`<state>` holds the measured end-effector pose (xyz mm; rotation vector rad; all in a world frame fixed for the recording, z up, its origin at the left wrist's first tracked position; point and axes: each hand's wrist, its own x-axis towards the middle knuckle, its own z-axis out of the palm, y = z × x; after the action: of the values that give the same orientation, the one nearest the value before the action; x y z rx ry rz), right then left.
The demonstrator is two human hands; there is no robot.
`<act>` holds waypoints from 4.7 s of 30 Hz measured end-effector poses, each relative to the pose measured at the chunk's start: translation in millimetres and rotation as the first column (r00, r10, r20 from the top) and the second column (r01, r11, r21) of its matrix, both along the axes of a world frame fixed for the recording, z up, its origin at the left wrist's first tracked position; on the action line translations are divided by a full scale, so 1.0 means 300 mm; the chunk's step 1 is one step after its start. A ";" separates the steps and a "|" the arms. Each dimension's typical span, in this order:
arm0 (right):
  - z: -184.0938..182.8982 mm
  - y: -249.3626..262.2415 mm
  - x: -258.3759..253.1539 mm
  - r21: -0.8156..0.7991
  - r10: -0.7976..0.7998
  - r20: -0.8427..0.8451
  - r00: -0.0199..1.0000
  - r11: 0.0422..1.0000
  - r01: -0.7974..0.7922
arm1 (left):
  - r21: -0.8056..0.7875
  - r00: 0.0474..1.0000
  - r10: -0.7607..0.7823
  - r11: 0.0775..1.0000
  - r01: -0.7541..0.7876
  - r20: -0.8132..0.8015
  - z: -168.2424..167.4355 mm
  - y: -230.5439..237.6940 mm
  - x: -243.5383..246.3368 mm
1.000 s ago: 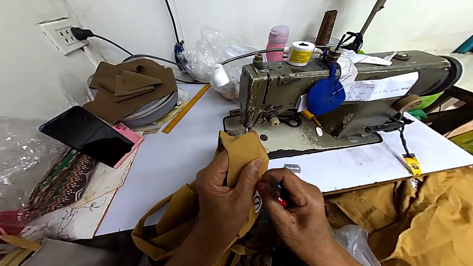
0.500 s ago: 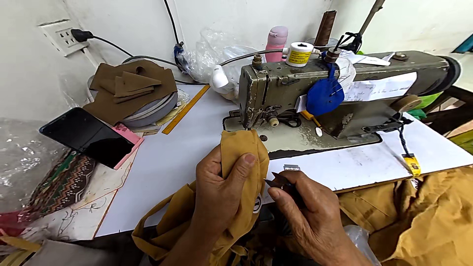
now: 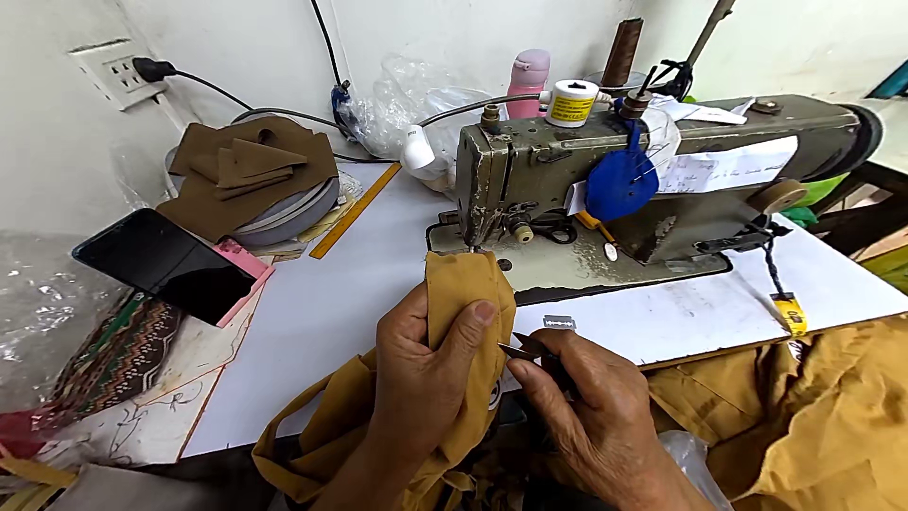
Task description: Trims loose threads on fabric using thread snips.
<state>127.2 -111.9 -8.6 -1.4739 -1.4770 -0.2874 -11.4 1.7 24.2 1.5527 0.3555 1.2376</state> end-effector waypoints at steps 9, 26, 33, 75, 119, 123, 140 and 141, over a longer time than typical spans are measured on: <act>0.013 -0.004 0.000 -0.018 -0.053 0.076 0.996 0.998 0.054 | 0.132 0.994 0.110 0.985 -0.108 -0.006 -0.002 -0.012 0.002; 0.007 -0.007 0.024 -0.070 0.103 0.053 0.993 0.993 -0.099 | 0.081 1.000 0.023 0.996 -0.023 -0.002 -0.007 -0.005 0.005; 0.004 -0.012 0.033 -0.101 0.173 0.017 0.985 0.980 -0.171 | 0.111 1.000 0.010 0.994 -0.009 -0.003 -0.014 -0.001 0.001; 0.008 -0.013 0.034 -0.157 0.210 0.012 0.978 0.966 -0.206 | 0.023 0.989 -0.082 0.996 0.086 -0.123 -0.007 0.041 0.000; 0.128 0.120 0.022 0.169 0.376 -0.616 0.692 0.921 -0.350 | -0.118 0.852 -0.387 0.922 0.370 -0.352 0.048 0.083 -0.088; 0.095 0.143 0.018 0.107 0.327 -0.577 0.749 0.939 -0.328 | -0.228 0.769 -0.547 0.837 0.498 -0.329 0.014 0.124 -0.130; 0.034 0.059 0.031 -0.077 0.216 -0.125 0.968 0.971 -0.227 | -0.201 0.976 -0.202 0.962 0.183 -0.083 0.019 0.069 -0.055; 0.028 0.055 0.025 -0.074 0.201 -0.087 0.976 0.975 -0.207 | -0.176 0.976 -0.197 0.968 0.180 -0.088 0.020 0.066 -0.055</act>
<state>134.7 -95.5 -0.2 -1.3679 -1.5768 -0.0426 -27.8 21.5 30.2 1.4732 0.3614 0.9564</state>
